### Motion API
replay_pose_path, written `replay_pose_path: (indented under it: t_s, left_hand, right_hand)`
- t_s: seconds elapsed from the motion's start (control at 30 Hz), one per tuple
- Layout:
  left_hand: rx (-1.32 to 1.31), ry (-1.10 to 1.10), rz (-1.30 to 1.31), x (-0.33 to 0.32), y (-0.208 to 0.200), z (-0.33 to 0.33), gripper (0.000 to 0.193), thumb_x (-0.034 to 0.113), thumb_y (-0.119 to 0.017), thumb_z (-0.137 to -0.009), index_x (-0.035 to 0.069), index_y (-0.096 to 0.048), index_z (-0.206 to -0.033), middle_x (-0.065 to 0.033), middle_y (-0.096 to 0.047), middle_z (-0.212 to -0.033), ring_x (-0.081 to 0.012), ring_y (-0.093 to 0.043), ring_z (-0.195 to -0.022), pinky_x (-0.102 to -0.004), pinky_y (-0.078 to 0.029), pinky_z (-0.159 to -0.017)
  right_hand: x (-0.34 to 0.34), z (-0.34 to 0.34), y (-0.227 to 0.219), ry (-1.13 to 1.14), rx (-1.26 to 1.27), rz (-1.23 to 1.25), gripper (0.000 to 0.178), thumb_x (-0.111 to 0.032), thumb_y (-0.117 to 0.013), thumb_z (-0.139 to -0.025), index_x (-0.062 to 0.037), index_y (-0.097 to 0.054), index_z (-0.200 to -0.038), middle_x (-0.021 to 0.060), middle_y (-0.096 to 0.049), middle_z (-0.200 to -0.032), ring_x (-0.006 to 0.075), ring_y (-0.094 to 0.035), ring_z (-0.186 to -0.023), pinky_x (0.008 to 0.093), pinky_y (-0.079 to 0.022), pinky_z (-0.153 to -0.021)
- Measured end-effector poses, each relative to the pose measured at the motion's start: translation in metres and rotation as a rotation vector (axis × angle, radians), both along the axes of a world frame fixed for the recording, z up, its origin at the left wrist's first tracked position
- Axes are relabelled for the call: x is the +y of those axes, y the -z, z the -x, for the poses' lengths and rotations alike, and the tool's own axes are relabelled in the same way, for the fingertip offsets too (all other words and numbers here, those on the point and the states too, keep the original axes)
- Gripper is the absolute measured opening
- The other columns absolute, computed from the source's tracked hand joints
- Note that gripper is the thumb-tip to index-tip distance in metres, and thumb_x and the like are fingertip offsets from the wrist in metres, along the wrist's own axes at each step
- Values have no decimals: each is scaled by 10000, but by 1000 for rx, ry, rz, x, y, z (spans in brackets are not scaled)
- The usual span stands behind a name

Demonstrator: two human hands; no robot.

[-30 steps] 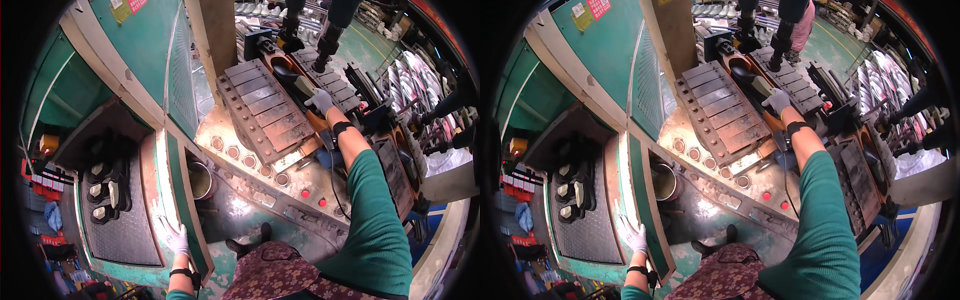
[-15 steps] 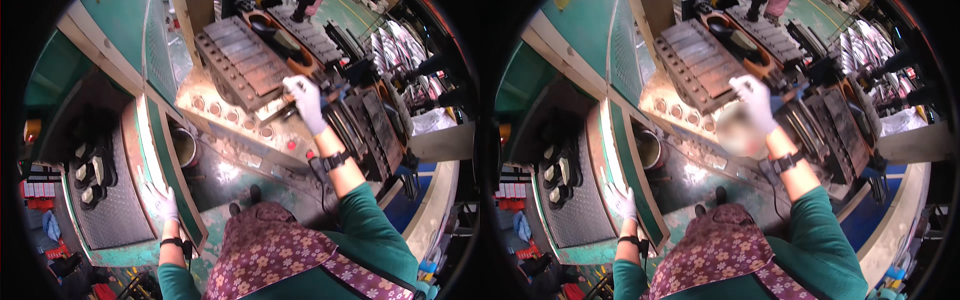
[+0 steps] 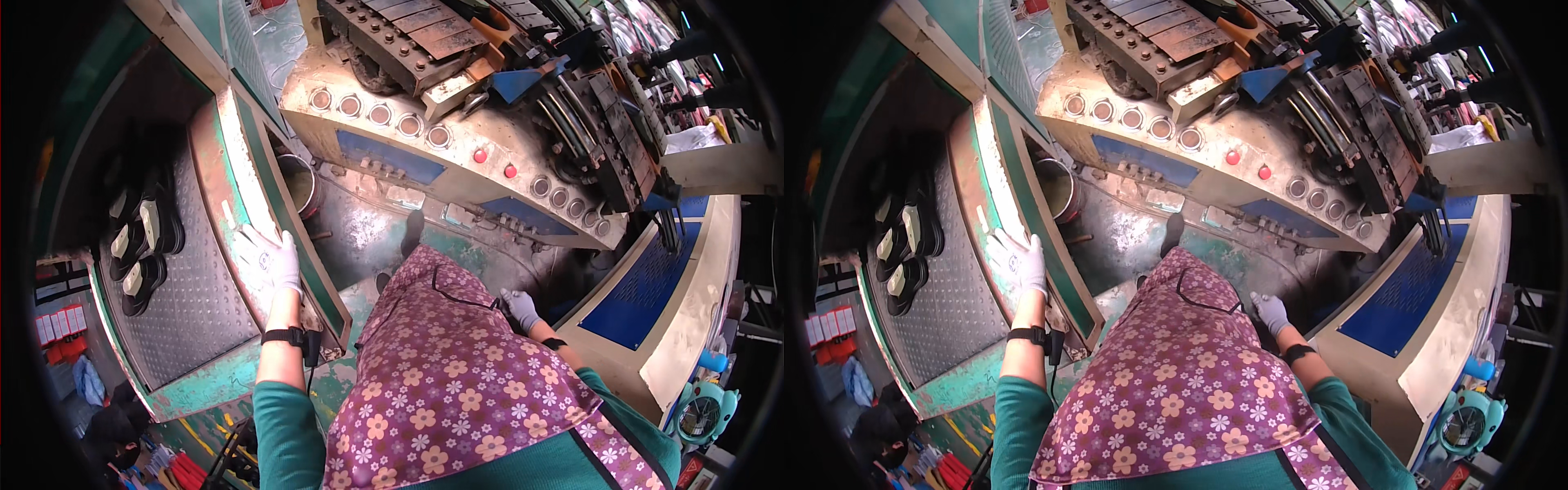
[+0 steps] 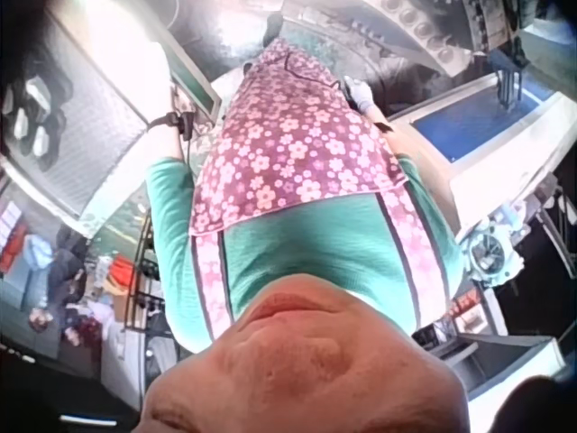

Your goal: Operating a shoe lasting machine and placing shoe components on a conveyor belt.

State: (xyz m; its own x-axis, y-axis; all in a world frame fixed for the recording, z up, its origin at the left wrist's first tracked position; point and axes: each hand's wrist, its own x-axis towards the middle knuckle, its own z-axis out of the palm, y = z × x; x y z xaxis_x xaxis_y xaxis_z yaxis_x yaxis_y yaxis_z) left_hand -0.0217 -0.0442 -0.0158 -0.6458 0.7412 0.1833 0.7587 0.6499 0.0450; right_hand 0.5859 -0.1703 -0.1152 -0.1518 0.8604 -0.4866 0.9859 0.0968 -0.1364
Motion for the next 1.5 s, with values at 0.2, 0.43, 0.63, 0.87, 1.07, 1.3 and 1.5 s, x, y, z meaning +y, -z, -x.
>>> replay_pose_path:
  t_s: [0.2, 0.43, 0.63, 0.87, 1.07, 1.3, 1.5]
  left_hand:
    - [21, 17, -43, -4, -6, 3, 940, 508, -672, -817, 54, -278, -1540, -245, -294, -1563, -405, -271, -1448, -527, -199, -1183]
    - [37, 163, -102, -18, -29, -1, 833, 482, -732, -789, 38, -433, -1428, -255, -428, -1462, -407, -438, -1320, -523, -373, -1078]
    - [32, 53, 54, -4, -7, -2, 902, 438, -721, -829, 51, -297, -1526, -232, -315, -1559, -400, -336, -1413, -509, -280, -1154]
    - [94, 51, 107, -10, 2, 8, 983, 410, -746, -804, 37, -221, -1547, -238, -247, -1582, -423, -296, -1429, -521, -303, -1146]
    - [-517, 1, 75, 18, -153, -140, 486, 244, -515, -942, -49, -541, -1330, -265, -581, -1321, -379, -577, -1157, -430, -448, -1010]
    - [-420, 25, 198, 37, -36, -213, 756, 476, -653, -854, -34, -499, -1390, -316, -473, -1415, -438, -425, -1341, -467, -320, -1152]
    - [-432, 402, 320, -8, 35, -314, 641, 423, -670, -842, 47, -564, -1350, -291, -446, -1455, -414, -393, -1378, -448, -325, -1155]
  right_hand:
    - [-50, -20, 41, 152, 147, 165, 543, -497, -406, -1009, -55, -706, -915, 225, -695, -970, 438, -655, -900, 498, -514, -827]
    - [3, 3, -36, 176, 83, 154, 504, -457, -402, -1008, -104, -724, -845, 174, -716, -913, 383, -676, -846, 467, -531, -786]
    - [65, 5, -105, 696, 550, -286, 389, -360, -523, -1011, -86, -718, -816, 79, -677, -691, 191, -650, -624, 351, -503, -612]
    - [233, -121, -244, 929, 1043, -1121, 202, -202, -594, -1003, -50, -702, -923, -26, -621, -760, 40, -513, -653, 220, -401, -578]
    - [371, -306, -276, 639, 240, -1220, 478, -271, -676, -887, -52, -569, -1298, 161, -624, -1226, 310, -617, -1090, 395, -484, -945]
    - [500, -379, -250, 531, 32, -587, 867, -460, -758, -720, -50, -452, -1420, 190, -501, -1438, 338, -487, -1327, 415, -410, -1092]
    - [550, -415, -254, 417, 55, -294, 892, -490, -837, -618, -58, -531, -1336, 188, -610, -1306, 346, -570, -1227, 413, -463, -1022]
